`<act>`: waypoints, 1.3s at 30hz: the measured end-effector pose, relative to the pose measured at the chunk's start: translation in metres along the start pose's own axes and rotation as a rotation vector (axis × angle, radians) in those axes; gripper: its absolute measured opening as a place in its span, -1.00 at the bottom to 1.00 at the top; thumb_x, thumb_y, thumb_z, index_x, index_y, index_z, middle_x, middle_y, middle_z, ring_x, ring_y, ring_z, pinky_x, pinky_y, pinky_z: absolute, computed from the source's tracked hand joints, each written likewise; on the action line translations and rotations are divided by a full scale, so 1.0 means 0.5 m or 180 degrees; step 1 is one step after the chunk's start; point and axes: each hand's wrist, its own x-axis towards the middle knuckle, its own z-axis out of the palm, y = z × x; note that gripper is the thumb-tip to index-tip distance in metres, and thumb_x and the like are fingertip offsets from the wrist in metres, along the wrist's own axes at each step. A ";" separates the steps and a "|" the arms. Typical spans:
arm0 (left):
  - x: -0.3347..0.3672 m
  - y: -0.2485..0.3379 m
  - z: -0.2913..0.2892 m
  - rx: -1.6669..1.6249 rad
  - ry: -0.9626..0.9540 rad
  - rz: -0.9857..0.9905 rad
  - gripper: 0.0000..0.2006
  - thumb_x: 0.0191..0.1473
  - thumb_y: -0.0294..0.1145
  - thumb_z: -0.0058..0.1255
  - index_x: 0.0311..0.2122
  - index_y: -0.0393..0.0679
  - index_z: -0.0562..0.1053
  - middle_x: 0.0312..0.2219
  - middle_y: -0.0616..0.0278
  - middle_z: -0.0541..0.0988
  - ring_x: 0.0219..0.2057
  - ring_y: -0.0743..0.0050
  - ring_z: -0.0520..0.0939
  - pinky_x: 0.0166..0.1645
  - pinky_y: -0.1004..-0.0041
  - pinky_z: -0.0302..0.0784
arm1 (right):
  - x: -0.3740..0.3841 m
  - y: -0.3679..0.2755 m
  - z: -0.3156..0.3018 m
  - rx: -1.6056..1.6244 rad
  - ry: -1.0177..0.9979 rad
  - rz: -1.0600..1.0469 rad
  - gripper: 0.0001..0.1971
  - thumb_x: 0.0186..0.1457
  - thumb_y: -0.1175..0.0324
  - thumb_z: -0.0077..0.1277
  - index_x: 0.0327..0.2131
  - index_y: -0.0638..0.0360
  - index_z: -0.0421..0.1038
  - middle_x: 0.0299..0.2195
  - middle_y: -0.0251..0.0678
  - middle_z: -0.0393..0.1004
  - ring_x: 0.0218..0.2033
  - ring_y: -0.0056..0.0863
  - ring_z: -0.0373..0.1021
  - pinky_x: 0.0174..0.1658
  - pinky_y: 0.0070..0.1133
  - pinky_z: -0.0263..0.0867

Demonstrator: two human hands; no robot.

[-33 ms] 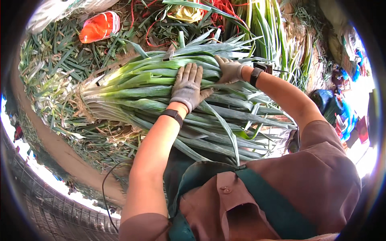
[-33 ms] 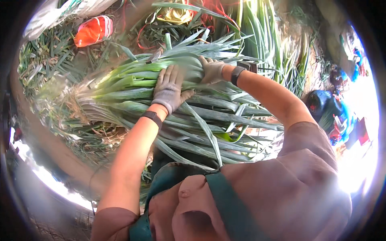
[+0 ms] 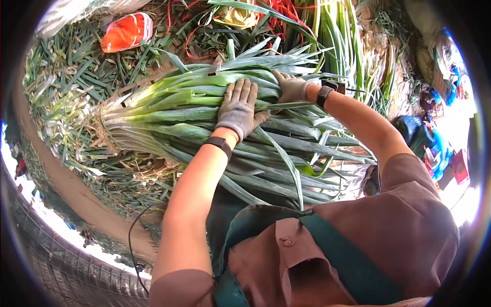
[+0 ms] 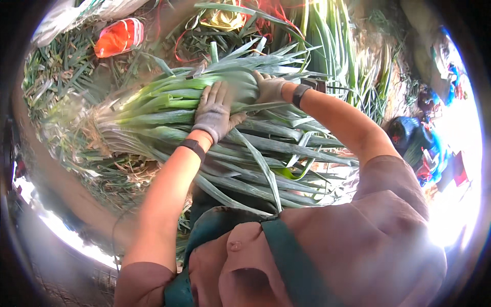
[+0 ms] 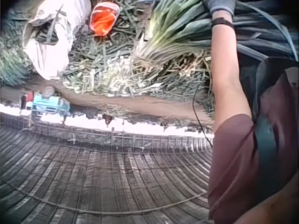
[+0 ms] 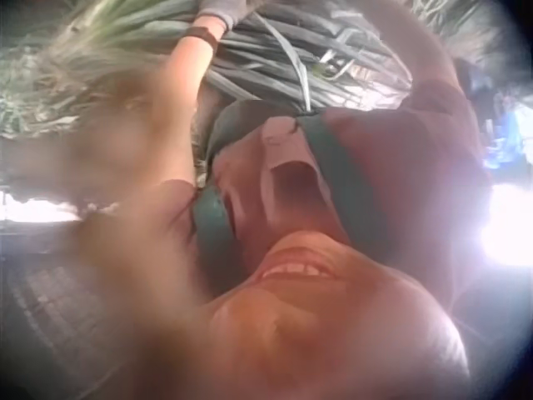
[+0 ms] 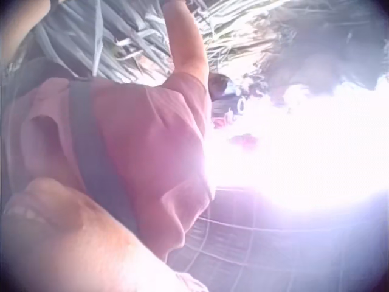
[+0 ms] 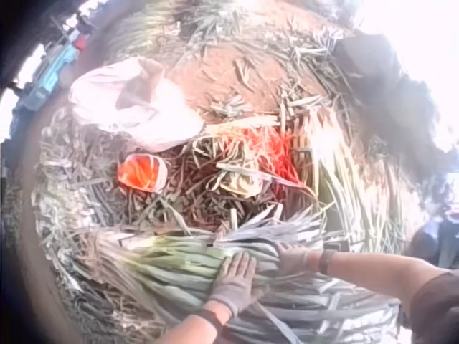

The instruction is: The recorder cleans, organizes, and bundles leeks using a metal crate guide and a red strap.

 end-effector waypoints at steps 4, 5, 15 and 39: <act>0.002 -0.005 -0.014 -0.0190 -0.0017 0.0048 -0.18 0.07 0.30 -0.19 0.23 -0.21 0.20 0.25 -0.04 0.16 0.32 0.05 0.05 0.38 0.15 -0.21 | 0.014 -0.003 0.001 -0.0049 -0.0017 0.0176 0.29 -0.31 -0.14 0.27 0.34 0.20 -0.36 0.26 0.21 -0.02 0.29 0.05 -0.01 0.31 -0.33 -0.03; -0.005 -0.008 -0.033 -0.0294 -0.0012 0.0078 -0.23 0.09 0.25 -0.17 0.20 -0.21 0.23 0.21 -0.05 0.22 0.29 0.03 0.10 0.36 0.15 -0.14 | 0.019 -0.006 -0.001 -0.0077 -0.0029 0.0209 0.28 -0.29 -0.13 0.27 0.34 0.18 -0.36 0.26 0.22 -0.02 0.29 0.06 -0.02 0.31 -0.33 -0.04; -0.437 -0.216 -0.058 -0.4208 0.4096 -0.3563 -0.19 0.04 0.14 0.07 0.21 -0.32 0.18 0.14 -0.01 0.32 0.14 0.14 0.33 0.16 0.14 0.31 | -0.021 -0.026 -0.037 0.0274 -0.0421 0.0241 0.32 -0.26 0.07 0.33 0.32 0.29 -0.52 0.27 0.22 -0.08 0.23 -0.08 0.08 0.26 -0.45 0.03; -0.415 0.081 0.322 -0.8862 0.3279 -0.2771 -0.01 -0.12 0.50 -0.07 0.29 -0.01 0.12 0.20 0.15 0.28 0.18 0.03 0.31 0.25 0.10 0.27 | 0.018 0.038 -0.053 0.0425 -0.0329 0.0138 -0.49 -0.18 0.26 0.19 -0.15 0.38 0.35 -0.46 -0.33 0.37 -0.44 -0.54 0.23 -0.41 -0.51 0.19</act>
